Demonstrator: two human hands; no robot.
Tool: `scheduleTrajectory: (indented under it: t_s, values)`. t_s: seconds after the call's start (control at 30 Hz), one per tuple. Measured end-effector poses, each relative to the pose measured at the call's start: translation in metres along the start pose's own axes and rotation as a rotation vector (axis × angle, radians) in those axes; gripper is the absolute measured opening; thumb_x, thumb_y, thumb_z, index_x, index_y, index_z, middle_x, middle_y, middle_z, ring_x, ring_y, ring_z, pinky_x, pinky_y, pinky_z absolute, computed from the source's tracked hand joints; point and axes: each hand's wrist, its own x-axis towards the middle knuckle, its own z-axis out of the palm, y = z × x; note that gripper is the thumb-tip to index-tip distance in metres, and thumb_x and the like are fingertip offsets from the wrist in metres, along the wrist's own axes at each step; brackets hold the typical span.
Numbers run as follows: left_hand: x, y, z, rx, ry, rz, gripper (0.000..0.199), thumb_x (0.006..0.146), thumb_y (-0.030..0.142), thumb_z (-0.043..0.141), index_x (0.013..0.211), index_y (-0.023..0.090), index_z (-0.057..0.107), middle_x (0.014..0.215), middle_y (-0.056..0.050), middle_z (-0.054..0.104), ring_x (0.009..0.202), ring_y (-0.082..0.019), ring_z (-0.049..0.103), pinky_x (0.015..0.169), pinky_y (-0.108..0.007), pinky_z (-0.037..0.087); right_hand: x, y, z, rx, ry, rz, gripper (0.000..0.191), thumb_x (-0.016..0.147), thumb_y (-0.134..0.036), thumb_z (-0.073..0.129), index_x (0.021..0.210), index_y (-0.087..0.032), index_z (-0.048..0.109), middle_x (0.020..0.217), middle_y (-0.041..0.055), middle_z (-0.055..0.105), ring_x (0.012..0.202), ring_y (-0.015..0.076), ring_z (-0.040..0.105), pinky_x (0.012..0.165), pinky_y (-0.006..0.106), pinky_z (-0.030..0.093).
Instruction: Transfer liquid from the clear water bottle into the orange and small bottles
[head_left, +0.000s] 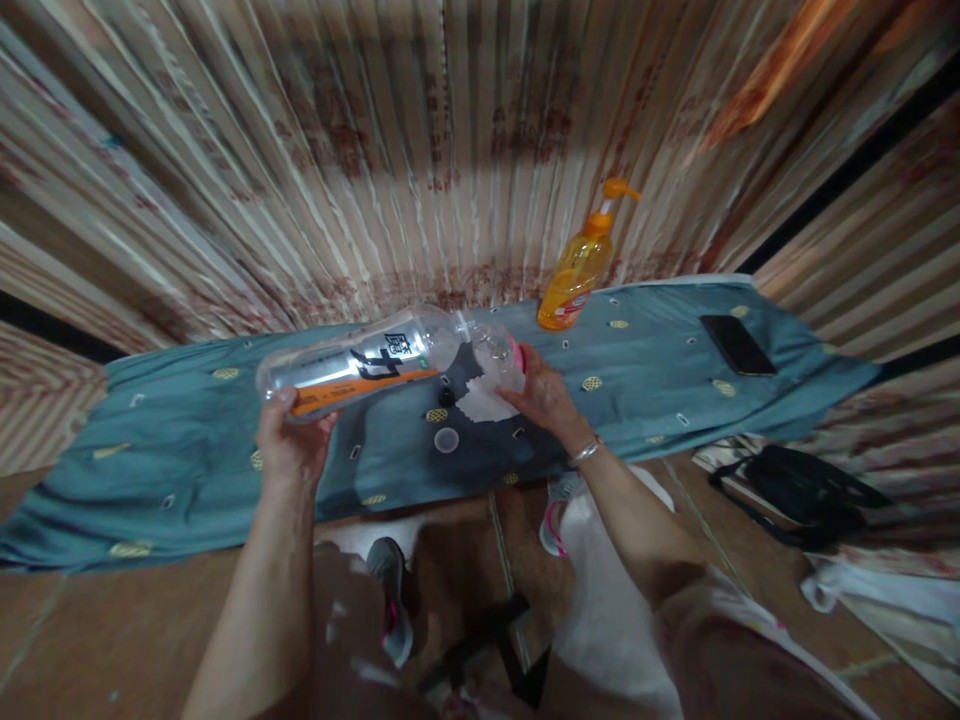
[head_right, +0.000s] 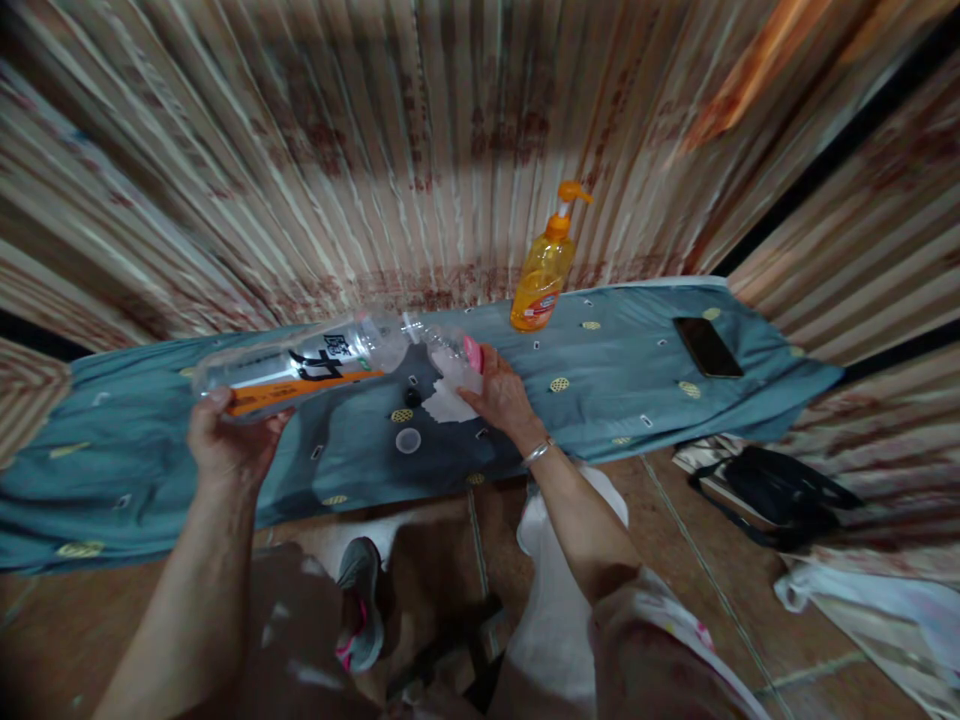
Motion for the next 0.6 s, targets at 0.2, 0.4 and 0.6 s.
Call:
scheduleTrajectory:
  t_s: [0.2,0.4,0.6]
  values:
    - [-0.0008,0.0008,0.001,-0.007,-0.022,0.024,0.04,0.048,0.036,0.08,0.085,0.023,0.072,0.084,-0.003,0.075,0.071,-0.021,0.066,0.05,-0.026,0.052,-0.0001,-0.0001,0.0007,-0.018,-0.003,-0.008,0.079,0.089,-0.045,0.077,0.15,-0.011,0.041,0.135,0.0247,0.07,0.123,0.0387,0.071,0.103,0.053,0.06]
    - [-0.0035,0.0025,0.0054,-0.006,-0.016,0.039,0.042,0.047,0.035,0.079,0.085,0.021,0.069,0.076,-0.003,0.071,0.069,-0.02,0.066,0.049,-0.023,0.051,0.0,0.0006,0.0015,-0.015,0.018,-0.029,0.081,0.09,-0.046,0.074,0.154,-0.013,0.039,0.135,0.0238,0.07,0.125,0.0385,0.07,0.103,0.053,0.06]
    - [-0.0041,0.0046,0.0072,0.012,-0.001,0.04,0.043,0.044,0.033,0.077,0.085,0.022,0.067,0.073,0.001,0.068,0.069,-0.018,0.064,0.049,-0.023,0.049,0.0,0.0012,0.0015,-0.021,0.011,-0.02,0.082,0.089,-0.045,0.077,0.152,-0.009,0.04,0.134,0.0265,0.07,0.124,0.039,0.07,0.102,0.052,0.06]
